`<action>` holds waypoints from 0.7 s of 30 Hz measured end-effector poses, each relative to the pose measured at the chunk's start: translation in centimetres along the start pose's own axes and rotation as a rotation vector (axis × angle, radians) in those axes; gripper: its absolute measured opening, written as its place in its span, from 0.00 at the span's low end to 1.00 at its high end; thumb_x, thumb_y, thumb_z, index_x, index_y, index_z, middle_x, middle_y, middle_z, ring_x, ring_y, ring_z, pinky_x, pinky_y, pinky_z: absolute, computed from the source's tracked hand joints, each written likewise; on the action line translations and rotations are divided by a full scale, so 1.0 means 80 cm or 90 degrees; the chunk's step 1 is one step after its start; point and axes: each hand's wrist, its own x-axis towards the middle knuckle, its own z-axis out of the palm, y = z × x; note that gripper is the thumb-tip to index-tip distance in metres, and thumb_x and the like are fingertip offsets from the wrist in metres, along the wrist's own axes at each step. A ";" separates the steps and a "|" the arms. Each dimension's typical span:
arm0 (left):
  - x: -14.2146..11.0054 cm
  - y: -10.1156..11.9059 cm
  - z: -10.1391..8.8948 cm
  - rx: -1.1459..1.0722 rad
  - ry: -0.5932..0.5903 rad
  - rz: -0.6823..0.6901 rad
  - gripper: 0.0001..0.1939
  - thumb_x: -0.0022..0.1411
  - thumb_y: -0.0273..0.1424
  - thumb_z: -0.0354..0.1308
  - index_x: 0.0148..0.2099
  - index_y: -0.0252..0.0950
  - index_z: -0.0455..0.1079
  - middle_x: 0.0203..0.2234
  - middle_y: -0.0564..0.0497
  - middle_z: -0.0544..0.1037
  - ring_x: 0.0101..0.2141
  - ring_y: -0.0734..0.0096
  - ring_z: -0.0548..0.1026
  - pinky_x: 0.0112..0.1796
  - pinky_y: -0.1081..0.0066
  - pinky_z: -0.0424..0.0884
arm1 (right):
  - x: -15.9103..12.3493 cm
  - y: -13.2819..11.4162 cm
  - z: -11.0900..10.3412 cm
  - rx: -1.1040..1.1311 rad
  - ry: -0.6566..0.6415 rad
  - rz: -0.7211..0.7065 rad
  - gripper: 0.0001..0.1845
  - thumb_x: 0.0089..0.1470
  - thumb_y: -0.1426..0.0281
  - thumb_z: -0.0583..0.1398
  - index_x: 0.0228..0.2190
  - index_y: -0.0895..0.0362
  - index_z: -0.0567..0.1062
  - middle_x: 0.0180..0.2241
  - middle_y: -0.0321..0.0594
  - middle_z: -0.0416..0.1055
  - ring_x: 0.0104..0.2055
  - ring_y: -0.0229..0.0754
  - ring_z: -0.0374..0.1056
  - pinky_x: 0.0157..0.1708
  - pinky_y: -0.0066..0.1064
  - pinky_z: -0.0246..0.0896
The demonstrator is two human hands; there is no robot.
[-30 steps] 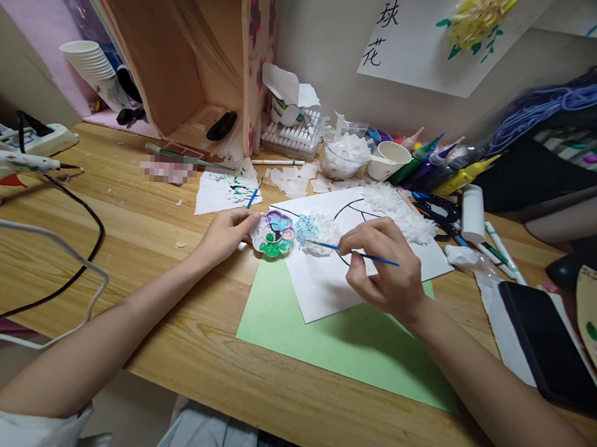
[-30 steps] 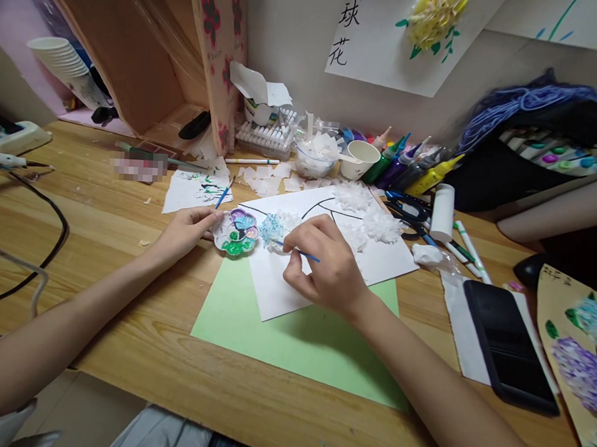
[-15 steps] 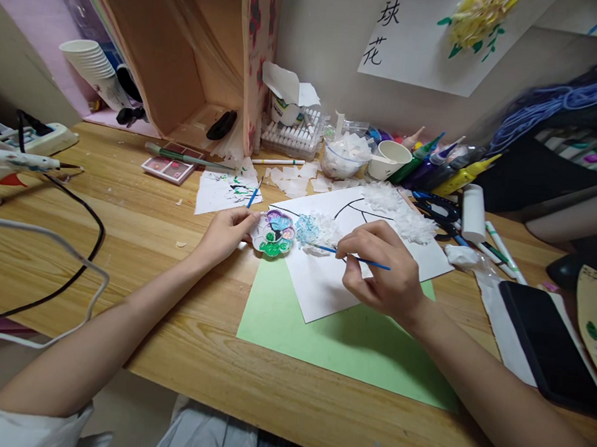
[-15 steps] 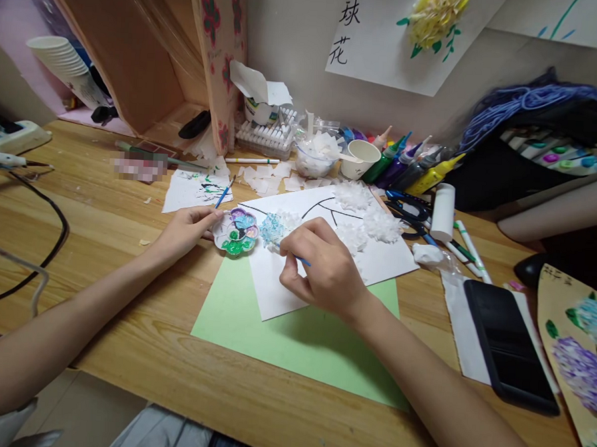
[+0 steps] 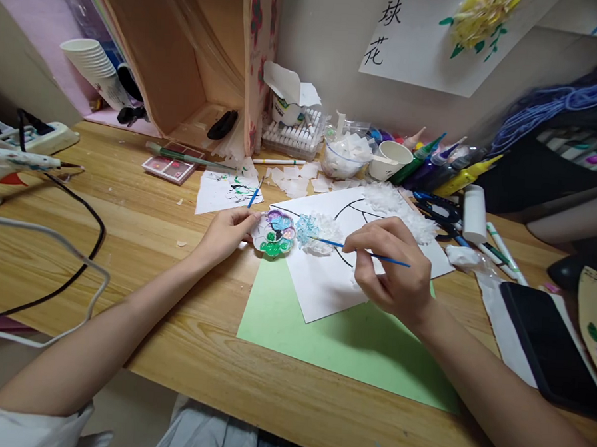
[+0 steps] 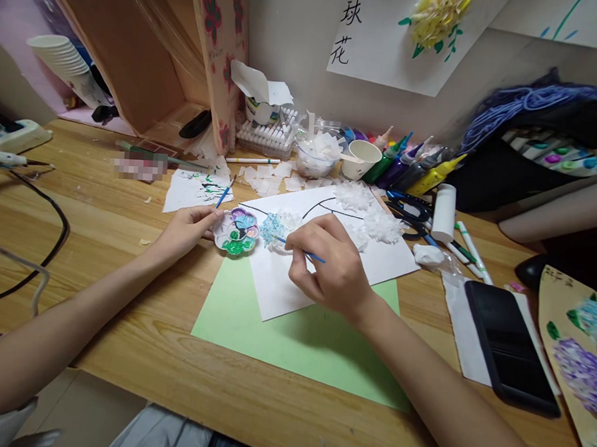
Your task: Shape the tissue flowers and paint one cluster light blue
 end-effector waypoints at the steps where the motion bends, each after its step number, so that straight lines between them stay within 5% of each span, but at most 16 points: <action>1: 0.000 0.000 0.000 -0.001 -0.002 0.000 0.17 0.51 0.44 0.57 0.30 0.33 0.72 0.21 0.53 0.73 0.23 0.74 0.71 0.26 0.74 0.71 | 0.000 0.000 0.000 0.002 -0.001 0.001 0.14 0.44 0.84 0.54 0.31 0.54 0.66 0.24 0.37 0.67 0.30 0.42 0.61 0.28 0.36 0.60; 21: -0.001 0.002 0.001 -0.005 0.002 -0.005 0.18 0.49 0.45 0.58 0.29 0.33 0.71 0.21 0.53 0.73 0.23 0.73 0.71 0.26 0.73 0.71 | 0.001 0.000 -0.006 0.005 -0.006 0.004 0.13 0.45 0.82 0.53 0.30 0.53 0.66 0.23 0.37 0.67 0.28 0.42 0.61 0.27 0.36 0.60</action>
